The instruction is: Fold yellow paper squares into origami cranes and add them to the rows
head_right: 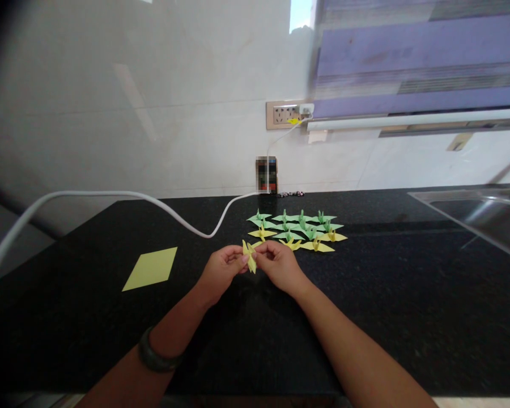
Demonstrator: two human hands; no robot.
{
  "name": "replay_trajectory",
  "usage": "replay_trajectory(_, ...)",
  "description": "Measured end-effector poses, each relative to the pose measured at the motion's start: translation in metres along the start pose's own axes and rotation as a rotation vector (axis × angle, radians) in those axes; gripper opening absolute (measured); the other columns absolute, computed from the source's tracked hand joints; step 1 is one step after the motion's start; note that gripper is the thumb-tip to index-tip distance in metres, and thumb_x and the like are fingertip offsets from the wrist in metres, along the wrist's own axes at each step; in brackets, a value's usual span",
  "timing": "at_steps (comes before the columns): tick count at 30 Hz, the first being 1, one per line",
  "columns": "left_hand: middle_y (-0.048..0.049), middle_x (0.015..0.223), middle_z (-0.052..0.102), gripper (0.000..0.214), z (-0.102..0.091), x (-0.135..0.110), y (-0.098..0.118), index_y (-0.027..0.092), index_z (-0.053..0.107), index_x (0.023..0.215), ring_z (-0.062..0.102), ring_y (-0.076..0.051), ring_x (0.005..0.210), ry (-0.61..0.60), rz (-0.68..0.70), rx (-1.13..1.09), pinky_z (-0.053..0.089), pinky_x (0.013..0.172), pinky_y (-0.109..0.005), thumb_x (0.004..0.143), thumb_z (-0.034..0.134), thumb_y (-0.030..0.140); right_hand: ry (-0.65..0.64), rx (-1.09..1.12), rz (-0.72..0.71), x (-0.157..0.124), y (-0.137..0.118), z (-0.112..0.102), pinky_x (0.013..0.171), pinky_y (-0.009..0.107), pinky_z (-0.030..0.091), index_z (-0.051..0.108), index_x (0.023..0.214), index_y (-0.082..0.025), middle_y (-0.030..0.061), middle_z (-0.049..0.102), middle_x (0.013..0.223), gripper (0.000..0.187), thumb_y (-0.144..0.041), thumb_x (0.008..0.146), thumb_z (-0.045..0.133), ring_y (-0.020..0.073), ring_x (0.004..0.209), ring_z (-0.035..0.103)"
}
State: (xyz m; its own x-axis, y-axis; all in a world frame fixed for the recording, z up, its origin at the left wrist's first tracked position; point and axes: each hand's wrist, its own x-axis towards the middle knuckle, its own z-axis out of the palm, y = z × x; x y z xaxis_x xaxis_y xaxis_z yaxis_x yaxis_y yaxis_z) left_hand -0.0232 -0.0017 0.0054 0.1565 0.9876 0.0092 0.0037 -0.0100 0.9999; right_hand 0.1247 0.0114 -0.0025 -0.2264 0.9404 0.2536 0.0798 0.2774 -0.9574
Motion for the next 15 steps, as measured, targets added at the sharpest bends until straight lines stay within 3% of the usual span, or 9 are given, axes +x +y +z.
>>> replay_trajectory(4,-0.0021,0.066,0.058,0.024,-0.002,-0.0004,0.0002,0.011,0.058,0.078,0.053,-0.011,0.059,0.025,0.073,0.053,0.042,0.056,-0.021,0.068,0.056,0.033,-0.073,-0.126,-0.074,-0.0012,-0.0035,-0.0006,0.057,0.024,0.041,0.057,0.062,-0.016,0.0012,0.056,0.064,0.019,-0.032,0.071,0.055,0.0112,0.059,0.05)
replay_trajectory(9,0.0007,0.06,0.054,0.021,-0.0034,-0.0015,-0.0002,0.013,0.056,0.076,0.048,-0.009,0.054,0.039,0.162,0.248,0.037,0.049,-0.019,0.071,0.053,0.033,-0.043,-0.021,0.051,0.0006,-0.0036,0.0,0.049,0.022,0.039,0.053,0.07,-0.016,-0.0021,0.052,0.058,0.017,-0.034,0.07,0.055,0.0087,0.049,0.047)
replay_trajectory(15,0.0004,0.066,0.055,0.014,-0.0033,-0.0016,-0.0021,0.015,0.055,0.074,0.05,-0.01,0.062,0.058,0.25,0.373,0.04,0.058,-0.021,0.071,0.052,0.028,-0.097,0.082,0.123,-0.0001,-0.0054,0.0,0.049,0.021,0.039,0.052,0.069,-0.016,-0.0034,0.051,0.056,0.013,-0.029,0.071,0.053,0.0071,0.046,0.047)
